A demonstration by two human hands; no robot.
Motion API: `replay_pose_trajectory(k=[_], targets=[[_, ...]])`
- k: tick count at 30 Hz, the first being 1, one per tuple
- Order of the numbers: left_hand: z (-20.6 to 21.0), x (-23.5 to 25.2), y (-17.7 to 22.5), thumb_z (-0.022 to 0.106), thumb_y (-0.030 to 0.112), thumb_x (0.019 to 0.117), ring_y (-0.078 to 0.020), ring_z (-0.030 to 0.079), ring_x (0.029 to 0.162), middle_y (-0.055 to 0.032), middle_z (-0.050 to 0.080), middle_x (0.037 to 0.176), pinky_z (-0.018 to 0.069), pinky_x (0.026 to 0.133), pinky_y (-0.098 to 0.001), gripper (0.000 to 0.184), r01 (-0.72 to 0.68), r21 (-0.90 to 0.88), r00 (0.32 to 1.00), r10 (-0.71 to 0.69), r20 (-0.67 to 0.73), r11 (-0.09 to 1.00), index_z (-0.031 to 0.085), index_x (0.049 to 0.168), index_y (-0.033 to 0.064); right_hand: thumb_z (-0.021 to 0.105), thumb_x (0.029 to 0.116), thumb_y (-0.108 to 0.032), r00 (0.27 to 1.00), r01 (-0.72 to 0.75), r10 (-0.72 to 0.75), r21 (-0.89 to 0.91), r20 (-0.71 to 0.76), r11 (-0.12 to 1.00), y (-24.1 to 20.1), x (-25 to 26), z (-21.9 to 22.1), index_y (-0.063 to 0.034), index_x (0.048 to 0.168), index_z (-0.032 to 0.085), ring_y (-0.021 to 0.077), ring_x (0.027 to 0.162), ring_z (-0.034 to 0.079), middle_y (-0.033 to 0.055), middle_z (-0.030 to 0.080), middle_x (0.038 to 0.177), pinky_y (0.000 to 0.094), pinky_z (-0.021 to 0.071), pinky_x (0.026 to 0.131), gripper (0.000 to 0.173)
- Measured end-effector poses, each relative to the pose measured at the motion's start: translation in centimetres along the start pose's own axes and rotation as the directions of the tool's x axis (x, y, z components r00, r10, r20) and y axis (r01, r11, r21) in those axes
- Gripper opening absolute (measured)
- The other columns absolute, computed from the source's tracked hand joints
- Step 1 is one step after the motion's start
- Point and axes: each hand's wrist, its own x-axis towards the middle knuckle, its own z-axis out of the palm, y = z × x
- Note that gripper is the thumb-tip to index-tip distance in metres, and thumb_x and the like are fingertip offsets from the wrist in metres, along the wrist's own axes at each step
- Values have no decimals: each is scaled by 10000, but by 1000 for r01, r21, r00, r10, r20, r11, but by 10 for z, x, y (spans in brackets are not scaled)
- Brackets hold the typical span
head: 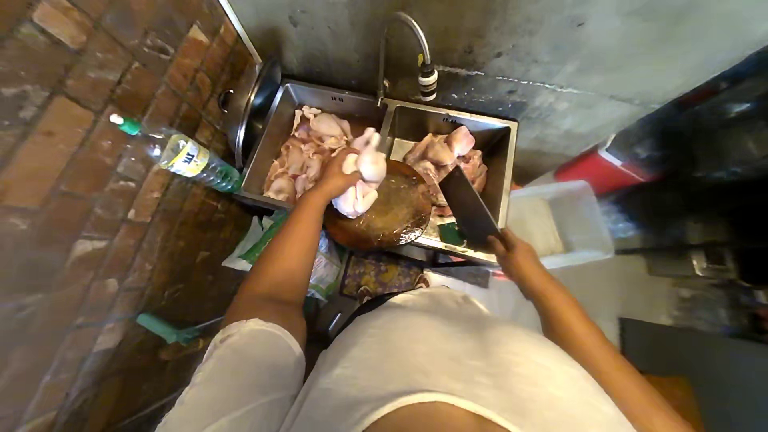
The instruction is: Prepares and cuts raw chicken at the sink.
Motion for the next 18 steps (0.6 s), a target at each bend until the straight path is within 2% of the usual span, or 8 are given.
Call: replay_pose_trajectory(k=[2,5,8,11,13,15,16,18], targets=[[7,3,16,737,66,879,-349,557,1338,-194,618,1387,423,1141,-571,494,-216,194,968,184,168,957,624,1360,69,439,1113,-345,1000,15,-15,-12,-15,1000,1,-7,0,-4,1336,578,407,972,691,264,689,1040,607,527,879,431],[19,4,33,705,-33,842,-335,598,1274,-133,701,1251,398,1152,-559,378,-512,315,832,370,413,799,735,1194,102,434,1113,-371,999,16,-17,-26,-40,1000,-1,-12,2,-11,1309,586,392,914,694,246,689,993,598,535,836,437],[20,-1,35,559,-138,875,-288,594,1299,-85,737,1172,308,1226,-508,320,-661,294,737,521,431,691,749,1025,72,437,1111,-371,998,39,-41,-38,-46,998,-10,-15,2,-3,1287,592,398,916,696,247,689,977,603,537,831,437],[19,-14,35,505,-104,940,-283,462,1455,-64,721,1265,206,1276,-522,324,-551,305,833,488,261,777,755,1041,75,432,1112,-383,997,76,-78,-73,-16,994,-26,-19,3,-22,1296,599,402,914,697,237,695,976,606,539,829,438],[29,-32,31,492,76,1013,-292,442,1465,-111,632,1406,310,1234,-515,265,-369,295,929,364,72,882,710,1161,51,423,1113,-388,996,89,-88,-90,15,992,-36,-20,4,-28,1307,590,400,905,701,234,693,975,606,545,823,442],[47,-51,21,555,331,1060,-316,475,1426,-186,514,1507,393,1193,-484,460,-141,223,986,158,-57,965,556,1395,15,425,1112,-393,996,83,-80,-111,23,990,-42,-20,6,-39,1298,590,392,867,707,225,692,946,599,558,785,433],[55,-60,17,593,366,1048,-345,495,1406,-226,477,1527,422,1172,-493,583,-39,163,995,53,-82,986,460,1484,3,429,1111,-393,997,77,-75,-112,21,991,-42,-20,5,-41,1300,590,394,870,707,226,694,948,603,555,786,430],[70,-72,8,606,259,1055,-378,517,1388,-257,436,1556,440,1153,-515,643,86,15,994,-84,-69,996,312,1575,20,435,1109,-393,997,81,-80,-116,13,990,-40,-24,3,-48,1292,593,401,882,702,226,692,941,609,545,790,421]])
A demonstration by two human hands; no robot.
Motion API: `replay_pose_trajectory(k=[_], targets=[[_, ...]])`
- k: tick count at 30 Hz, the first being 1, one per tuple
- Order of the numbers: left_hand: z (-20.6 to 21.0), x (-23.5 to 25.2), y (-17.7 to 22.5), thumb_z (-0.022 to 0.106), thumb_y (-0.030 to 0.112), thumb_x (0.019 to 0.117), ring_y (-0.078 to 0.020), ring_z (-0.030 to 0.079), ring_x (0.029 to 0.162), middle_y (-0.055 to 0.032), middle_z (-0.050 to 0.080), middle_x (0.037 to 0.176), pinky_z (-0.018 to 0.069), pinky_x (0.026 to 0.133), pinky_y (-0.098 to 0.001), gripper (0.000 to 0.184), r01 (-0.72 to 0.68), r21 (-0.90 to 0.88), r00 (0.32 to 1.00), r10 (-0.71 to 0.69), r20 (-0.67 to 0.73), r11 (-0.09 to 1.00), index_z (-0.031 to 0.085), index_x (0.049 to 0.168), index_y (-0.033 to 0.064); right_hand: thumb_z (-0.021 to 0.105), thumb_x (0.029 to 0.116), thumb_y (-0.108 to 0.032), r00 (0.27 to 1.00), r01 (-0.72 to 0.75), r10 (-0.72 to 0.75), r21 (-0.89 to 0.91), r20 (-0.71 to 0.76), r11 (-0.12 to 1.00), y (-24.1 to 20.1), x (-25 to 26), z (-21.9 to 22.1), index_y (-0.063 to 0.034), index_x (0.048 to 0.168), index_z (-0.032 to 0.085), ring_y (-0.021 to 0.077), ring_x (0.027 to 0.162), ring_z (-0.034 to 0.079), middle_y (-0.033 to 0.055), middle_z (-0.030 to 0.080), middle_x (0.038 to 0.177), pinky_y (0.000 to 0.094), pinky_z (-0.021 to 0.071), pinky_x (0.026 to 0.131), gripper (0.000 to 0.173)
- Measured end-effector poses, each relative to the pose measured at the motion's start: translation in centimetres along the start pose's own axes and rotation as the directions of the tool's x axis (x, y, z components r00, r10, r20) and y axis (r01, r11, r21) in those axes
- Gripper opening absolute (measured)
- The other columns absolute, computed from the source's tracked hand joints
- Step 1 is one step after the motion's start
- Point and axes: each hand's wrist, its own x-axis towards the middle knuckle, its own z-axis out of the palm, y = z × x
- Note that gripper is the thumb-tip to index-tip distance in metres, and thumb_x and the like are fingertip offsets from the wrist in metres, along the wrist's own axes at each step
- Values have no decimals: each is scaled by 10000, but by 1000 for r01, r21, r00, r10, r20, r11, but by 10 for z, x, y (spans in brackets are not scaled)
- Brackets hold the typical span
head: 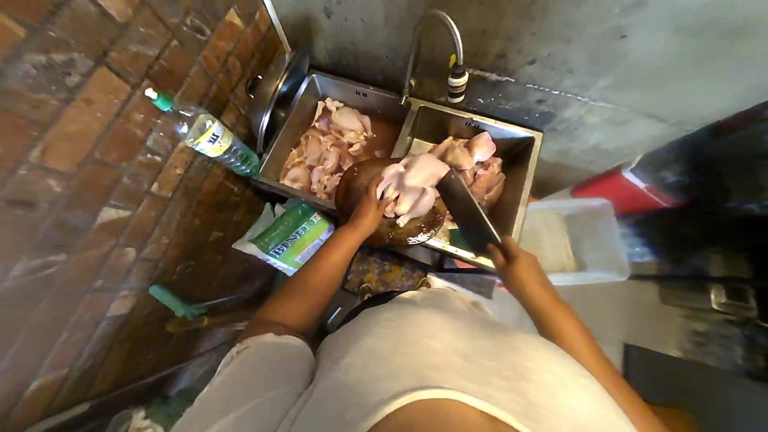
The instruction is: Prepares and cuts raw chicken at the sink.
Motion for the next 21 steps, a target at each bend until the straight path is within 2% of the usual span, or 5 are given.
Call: replay_pose_trajectory(k=[5,9,13,16,21], targets=[[6,1,-6,462,125,1088,-367,580,1280,-244,576,1374,476,1092,-507,304,-64,21,997,63,50,998,585,1342,12,434,1108,-394,998,58,-57,-86,14,995,-4,-12,-8,-60,1255,607,395,857,699,210,688,907,607,544,767,403],[-16,9,7,425,61,1052,-331,598,1225,-200,615,1308,483,1043,-532,332,55,45,978,-63,201,997,741,1155,72,433,1105,-414,997,59,-51,-143,53,988,-9,-12,-9,-74,1305,605,420,928,709,229,707,973,637,542,816,430],[-16,-4,6,545,235,1040,-328,565,1273,-158,583,1361,484,1066,-533,255,51,201,998,-56,20,978,748,1156,132,435,1104,-424,997,48,-36,-163,73,985,-10,-13,-5,-88,1319,601,429,962,710,230,714,1003,645,544,839,432],[2,-19,11,617,76,968,-343,602,1207,-186,634,1240,503,1061,-482,194,-132,285,981,165,-97,949,761,1097,58,438,1104,-425,997,55,-44,-167,67,984,-6,-15,1,-85,1294,607,413,931,713,213,713,965,624,550,817,424],[39,-10,42,592,217,1024,-384,498,1390,-237,536,1459,410,1165,-542,472,58,241,982,-99,161,969,548,1434,-14,441,1103,-424,996,44,-32,-146,82,988,-8,-17,5,-97,1304,607,390,921,717,203,716,967,614,555,819,418]])
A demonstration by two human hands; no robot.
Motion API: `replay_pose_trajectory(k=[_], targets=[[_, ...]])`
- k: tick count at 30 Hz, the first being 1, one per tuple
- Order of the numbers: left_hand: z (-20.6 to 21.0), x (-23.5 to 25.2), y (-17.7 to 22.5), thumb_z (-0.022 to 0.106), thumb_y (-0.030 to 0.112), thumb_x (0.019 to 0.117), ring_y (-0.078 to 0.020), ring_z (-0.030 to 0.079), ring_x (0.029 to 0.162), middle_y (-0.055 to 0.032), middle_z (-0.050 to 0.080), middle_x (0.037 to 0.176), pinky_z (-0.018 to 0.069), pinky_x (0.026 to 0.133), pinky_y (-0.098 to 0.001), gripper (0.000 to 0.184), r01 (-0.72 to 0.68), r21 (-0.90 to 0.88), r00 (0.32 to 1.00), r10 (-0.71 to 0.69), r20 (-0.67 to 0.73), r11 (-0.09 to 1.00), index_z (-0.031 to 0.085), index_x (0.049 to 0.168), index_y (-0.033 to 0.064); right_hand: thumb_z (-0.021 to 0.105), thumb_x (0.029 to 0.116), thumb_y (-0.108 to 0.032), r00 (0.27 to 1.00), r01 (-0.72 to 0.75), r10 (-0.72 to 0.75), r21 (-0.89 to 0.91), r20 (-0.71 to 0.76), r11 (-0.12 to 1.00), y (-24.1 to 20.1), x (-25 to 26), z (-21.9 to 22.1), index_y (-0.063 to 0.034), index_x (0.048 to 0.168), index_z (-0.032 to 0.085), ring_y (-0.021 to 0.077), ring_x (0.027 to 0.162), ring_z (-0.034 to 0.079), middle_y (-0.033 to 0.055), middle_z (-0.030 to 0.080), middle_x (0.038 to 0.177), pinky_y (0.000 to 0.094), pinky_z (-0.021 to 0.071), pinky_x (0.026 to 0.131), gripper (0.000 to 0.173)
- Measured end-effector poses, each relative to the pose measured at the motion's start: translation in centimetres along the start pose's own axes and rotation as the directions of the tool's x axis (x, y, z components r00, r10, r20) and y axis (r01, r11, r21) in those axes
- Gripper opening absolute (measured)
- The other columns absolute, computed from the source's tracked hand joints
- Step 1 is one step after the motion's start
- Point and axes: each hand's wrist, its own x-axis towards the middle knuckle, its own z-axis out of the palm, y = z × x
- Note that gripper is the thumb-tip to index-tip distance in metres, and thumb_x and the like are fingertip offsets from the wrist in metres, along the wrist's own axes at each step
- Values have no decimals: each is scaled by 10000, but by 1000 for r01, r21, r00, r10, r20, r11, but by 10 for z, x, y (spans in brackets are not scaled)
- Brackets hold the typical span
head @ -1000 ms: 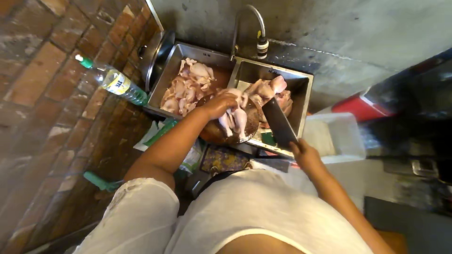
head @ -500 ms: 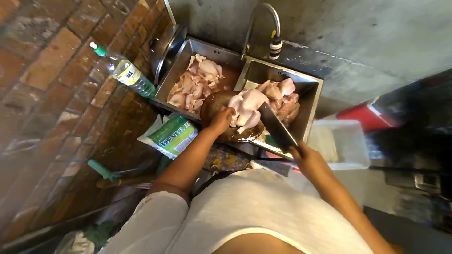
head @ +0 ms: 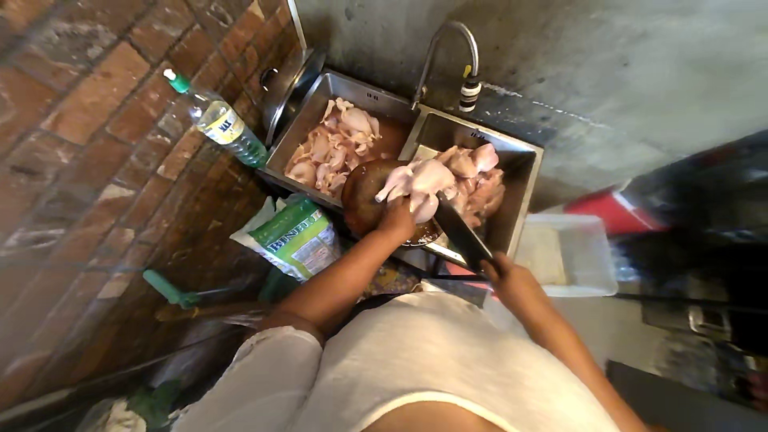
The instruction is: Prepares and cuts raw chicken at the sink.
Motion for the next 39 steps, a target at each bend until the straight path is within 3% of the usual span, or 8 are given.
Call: replay_pose_trajectory(k=[5,10,16,19,24,32,34,39], targets=[[2,31,8,643,52,951,-405,543,1330,-294,542,1422,445,1107,-577,529,1,-349,986,58,158,937,469,1436,-67,448,1101,-414,1000,-29,29,14,4,999,-2,4,6,-98,1338,595,395,964,719,209,723,1007,612,553,849,421],[-1,31,-13,543,245,1048,-391,550,1325,-245,635,1323,395,1154,-562,388,-241,44,964,233,130,970,640,1307,-27,440,1100,-436,999,-53,53,-5,14,999,-1,4,3,-100,1320,597,396,985,715,204,720,1012,609,550,857,430],[-40,15,-64,645,248,1026,-330,623,1249,-190,696,1231,446,1135,-490,305,-425,70,905,421,64,902,713,1187,-3,439,1099,-443,1000,-23,23,-16,15,1000,0,0,3,-99,1287,607,391,961,718,200,719,983,610,554,833,426],[-63,11,-72,615,157,1029,-293,657,1200,-158,709,1221,483,1100,-479,253,-352,46,936,352,-4,935,713,1233,44,447,1098,-437,999,-25,24,37,27,999,3,-2,1,-86,1331,599,409,965,711,222,715,1010,634,544,855,448],[-98,31,-40,531,313,1074,-312,645,1215,-170,672,1291,489,1086,-516,365,-172,33,968,175,-179,985,670,1298,60,476,1096,-413,1000,-13,12,140,13,990,17,-4,1,-62,1288,611,377,902,707,216,703,966,605,545,830,422],[-81,93,48,483,858,865,-450,540,1336,-283,602,1377,405,1073,-714,983,43,297,959,-123,256,954,681,1280,-11,479,1092,-437,987,-114,79,258,142,959,34,-8,8,-86,1271,609,301,684,645,171,652,852,524,543,673,415],[-79,93,71,648,787,821,-446,558,1310,-293,612,1355,410,1073,-695,962,83,299,937,-176,301,951,651,1314,-39,473,1091,-451,985,-122,78,288,157,950,35,-8,10,-86,1258,604,285,674,630,158,635,844,506,538,657,421],[-69,111,115,874,404,799,-469,498,1352,-327,459,1496,408,1074,-659,1119,70,436,851,-282,443,897,220,1608,-8,458,1093,-463,976,-146,75,360,203,922,34,-2,15,-93,1300,591,260,654,616,141,630,842,473,532,631,444]])
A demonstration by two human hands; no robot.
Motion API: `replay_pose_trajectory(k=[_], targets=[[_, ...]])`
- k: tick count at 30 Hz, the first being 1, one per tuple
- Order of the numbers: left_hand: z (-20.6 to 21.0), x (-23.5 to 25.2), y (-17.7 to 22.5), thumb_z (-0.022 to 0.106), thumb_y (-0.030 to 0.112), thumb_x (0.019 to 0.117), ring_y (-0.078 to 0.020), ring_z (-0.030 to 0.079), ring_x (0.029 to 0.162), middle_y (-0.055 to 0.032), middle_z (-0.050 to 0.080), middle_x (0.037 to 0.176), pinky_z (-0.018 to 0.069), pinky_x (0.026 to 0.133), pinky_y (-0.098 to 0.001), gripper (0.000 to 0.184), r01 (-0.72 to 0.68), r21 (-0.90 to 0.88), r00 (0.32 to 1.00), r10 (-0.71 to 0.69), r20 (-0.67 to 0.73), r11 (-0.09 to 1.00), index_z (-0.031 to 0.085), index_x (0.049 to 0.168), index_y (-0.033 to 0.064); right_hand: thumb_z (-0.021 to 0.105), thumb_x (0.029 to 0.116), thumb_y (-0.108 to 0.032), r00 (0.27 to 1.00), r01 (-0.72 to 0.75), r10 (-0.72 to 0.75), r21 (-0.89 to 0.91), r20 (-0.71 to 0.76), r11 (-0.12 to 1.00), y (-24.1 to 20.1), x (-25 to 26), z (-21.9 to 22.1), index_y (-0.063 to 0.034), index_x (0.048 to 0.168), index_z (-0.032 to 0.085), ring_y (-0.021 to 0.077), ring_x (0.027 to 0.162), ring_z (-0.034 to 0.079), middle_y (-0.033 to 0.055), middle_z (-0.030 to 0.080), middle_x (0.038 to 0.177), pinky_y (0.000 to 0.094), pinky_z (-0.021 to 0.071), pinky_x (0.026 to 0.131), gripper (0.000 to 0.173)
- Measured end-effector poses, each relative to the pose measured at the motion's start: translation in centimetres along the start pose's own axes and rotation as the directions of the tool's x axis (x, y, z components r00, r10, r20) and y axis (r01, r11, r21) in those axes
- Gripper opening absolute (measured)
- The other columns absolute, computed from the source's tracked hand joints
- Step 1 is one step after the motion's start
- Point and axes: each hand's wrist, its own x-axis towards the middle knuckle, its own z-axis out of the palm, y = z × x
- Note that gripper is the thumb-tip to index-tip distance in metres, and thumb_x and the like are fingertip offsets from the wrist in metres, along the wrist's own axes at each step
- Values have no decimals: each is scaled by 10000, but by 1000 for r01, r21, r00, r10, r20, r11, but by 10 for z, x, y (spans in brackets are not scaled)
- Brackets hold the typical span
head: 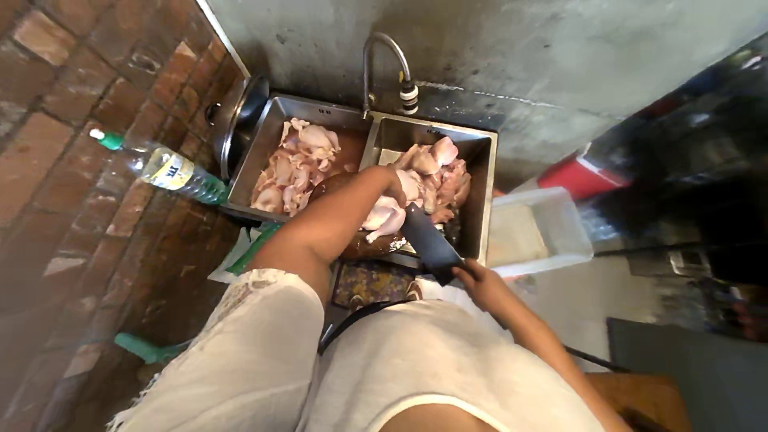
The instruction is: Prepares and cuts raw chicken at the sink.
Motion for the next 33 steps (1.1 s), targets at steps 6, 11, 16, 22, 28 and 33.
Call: replay_pose_trajectory(k=[6,11,16,22,28,33], targets=[[7,46,-3,898,347,748,-435,579,1268,-281,530,1442,479,1018,-635,1057,-194,-34,974,188,-129,980,311,1565,24,442,1105,-438,976,-125,40,403,212,907,-2,20,7,-137,1404,491,133,473,517,35,537,707,293,490,451,427],[-4,67,-5,890,319,750,-444,607,1230,-262,621,1325,485,997,-673,925,-294,-222,922,214,-323,930,415,1512,98,440,1112,-397,996,-70,28,555,84,829,-2,42,13,-106,1395,475,138,459,501,35,519,692,308,492,442,408],[-1,74,0,838,261,820,-402,640,1203,-235,644,1313,512,1003,-630,833,-441,-352,834,232,-502,826,414,1525,127,445,1105,-399,995,41,1,405,-103,913,5,68,-11,-83,1392,524,183,581,561,105,597,829,378,524,547,433],[9,68,15,837,141,823,-339,637,1241,-237,624,1355,521,1069,-492,790,-739,-272,511,249,-823,617,429,1483,-10,470,1105,-355,911,167,-99,139,-401,976,-2,73,-34,-21,1300,584,384,874,693,238,685,956,603,547,825,403],[7,53,32,865,65,754,-317,623,1172,-290,615,1218,510,1032,-387,683,-911,107,-58,132,-990,398,481,1278,-148,458,1111,-346,782,249,-200,1,-591,969,-25,51,-64,-20,1217,585,387,718,679,212,660,827,613,542,666,365],[-4,48,37,838,67,777,-296,623,1091,-265,615,1131,515,973,-373,580,-873,223,-236,23,-971,434,489,1202,-114,453,1111,-351,746,203,-231,-118,-624,972,-42,34,-86,-30,1185,603,401,702,676,203,658,799,612,532,626,362]])
